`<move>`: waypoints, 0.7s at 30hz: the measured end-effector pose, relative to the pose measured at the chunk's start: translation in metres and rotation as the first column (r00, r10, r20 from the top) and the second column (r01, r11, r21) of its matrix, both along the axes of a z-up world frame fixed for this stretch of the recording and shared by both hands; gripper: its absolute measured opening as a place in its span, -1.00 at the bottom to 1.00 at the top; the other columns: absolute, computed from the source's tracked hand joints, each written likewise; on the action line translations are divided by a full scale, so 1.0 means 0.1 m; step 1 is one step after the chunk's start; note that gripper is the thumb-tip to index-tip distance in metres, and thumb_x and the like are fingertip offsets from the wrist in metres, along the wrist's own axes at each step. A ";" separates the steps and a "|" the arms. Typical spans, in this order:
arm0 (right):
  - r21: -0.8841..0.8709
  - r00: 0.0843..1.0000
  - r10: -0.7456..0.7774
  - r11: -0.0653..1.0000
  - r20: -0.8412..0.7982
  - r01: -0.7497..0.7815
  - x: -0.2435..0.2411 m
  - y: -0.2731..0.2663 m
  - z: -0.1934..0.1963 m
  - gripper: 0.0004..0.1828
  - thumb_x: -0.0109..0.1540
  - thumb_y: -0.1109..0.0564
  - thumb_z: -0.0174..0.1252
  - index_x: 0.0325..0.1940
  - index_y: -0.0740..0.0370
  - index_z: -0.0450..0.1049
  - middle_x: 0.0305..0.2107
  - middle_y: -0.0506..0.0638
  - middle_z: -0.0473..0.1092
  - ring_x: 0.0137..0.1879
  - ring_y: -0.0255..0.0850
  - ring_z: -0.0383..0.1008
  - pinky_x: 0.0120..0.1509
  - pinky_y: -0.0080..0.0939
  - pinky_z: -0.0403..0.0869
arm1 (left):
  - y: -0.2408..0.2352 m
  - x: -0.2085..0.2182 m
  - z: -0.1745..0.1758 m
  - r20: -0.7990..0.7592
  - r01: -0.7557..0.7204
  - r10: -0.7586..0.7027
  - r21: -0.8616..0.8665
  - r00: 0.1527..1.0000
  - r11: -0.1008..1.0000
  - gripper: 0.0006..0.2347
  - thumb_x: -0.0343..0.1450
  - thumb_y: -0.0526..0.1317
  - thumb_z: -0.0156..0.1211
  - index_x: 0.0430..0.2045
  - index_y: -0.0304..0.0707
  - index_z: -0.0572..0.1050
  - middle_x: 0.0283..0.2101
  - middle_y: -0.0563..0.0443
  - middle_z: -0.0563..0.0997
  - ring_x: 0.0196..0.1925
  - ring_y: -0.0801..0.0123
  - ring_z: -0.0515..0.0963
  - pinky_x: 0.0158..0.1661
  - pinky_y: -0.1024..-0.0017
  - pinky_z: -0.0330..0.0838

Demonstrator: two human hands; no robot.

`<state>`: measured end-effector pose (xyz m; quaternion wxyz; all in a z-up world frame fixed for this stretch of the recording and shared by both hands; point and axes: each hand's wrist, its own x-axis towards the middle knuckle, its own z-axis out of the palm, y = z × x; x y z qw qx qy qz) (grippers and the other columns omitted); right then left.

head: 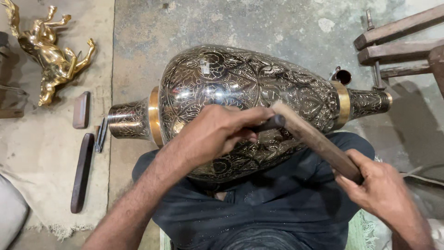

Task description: The person uses a hammer and chisel to engrave intricate floral patterns onto a large brass vase resting on their lap. They repeatedly strike the chisel to create detailed designs on the vase's surface.

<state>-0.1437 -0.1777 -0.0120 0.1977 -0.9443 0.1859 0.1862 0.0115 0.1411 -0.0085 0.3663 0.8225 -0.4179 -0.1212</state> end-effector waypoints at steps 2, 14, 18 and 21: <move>-0.031 0.992 0.095 0.995 0.081 -0.093 0.04 -0.02 0.01 -0.59 0.07 0.01 0.43 -0.05 0.06 0.52 -0.60 0.12 0.49 -0.48 -0.08 0.49 -0.37 -0.03 0.43 | -0.01 -0.01 0.03 -0.011 0.006 -0.006 0.027 1.000 1.000 -0.66 0.48 -0.33 0.19 0.15 0.06 0.46 -0.29 -0.07 0.73 -0.43 0.37 0.74 -0.48 0.47 0.71; 0.599 0.800 -0.309 0.797 0.514 -0.076 -0.03 0.07 -0.14 -0.89 0.29 0.24 0.32 -0.15 0.26 0.51 -0.54 -0.13 0.45 -0.48 -0.41 0.45 -0.38 -0.38 0.42 | -0.01 -0.10 0.10 0.017 -0.031 0.031 0.000 0.999 1.000 -0.66 0.46 -0.29 0.24 0.14 0.05 0.46 -0.43 0.00 0.67 -0.42 0.41 0.69 -0.46 0.45 0.69; 0.125 0.876 -0.009 0.990 0.482 -0.058 0.02 0.08 0.00 -0.72 0.16 0.21 0.33 -0.07 0.33 0.51 -0.53 -0.09 0.42 -0.49 -0.39 0.43 -0.40 -0.33 0.39 | -0.01 -0.11 0.11 0.016 -0.019 0.018 0.045 1.000 0.999 -0.59 0.43 -0.42 0.16 0.16 0.05 0.46 -0.42 0.00 0.65 -0.43 0.41 0.69 -0.47 0.46 0.70; 0.303 0.889 -0.147 0.953 0.434 0.009 0.05 0.11 0.01 -0.76 0.18 0.19 0.31 -0.09 0.28 0.54 -0.54 -0.07 0.40 -0.54 -0.35 0.28 -0.47 -0.29 0.24 | -0.02 -0.08 0.11 -0.003 -0.013 0.014 0.047 1.000 0.999 -0.65 0.46 -0.33 0.21 0.14 0.04 0.46 -0.41 0.00 0.66 -0.43 0.40 0.69 -0.49 0.46 0.69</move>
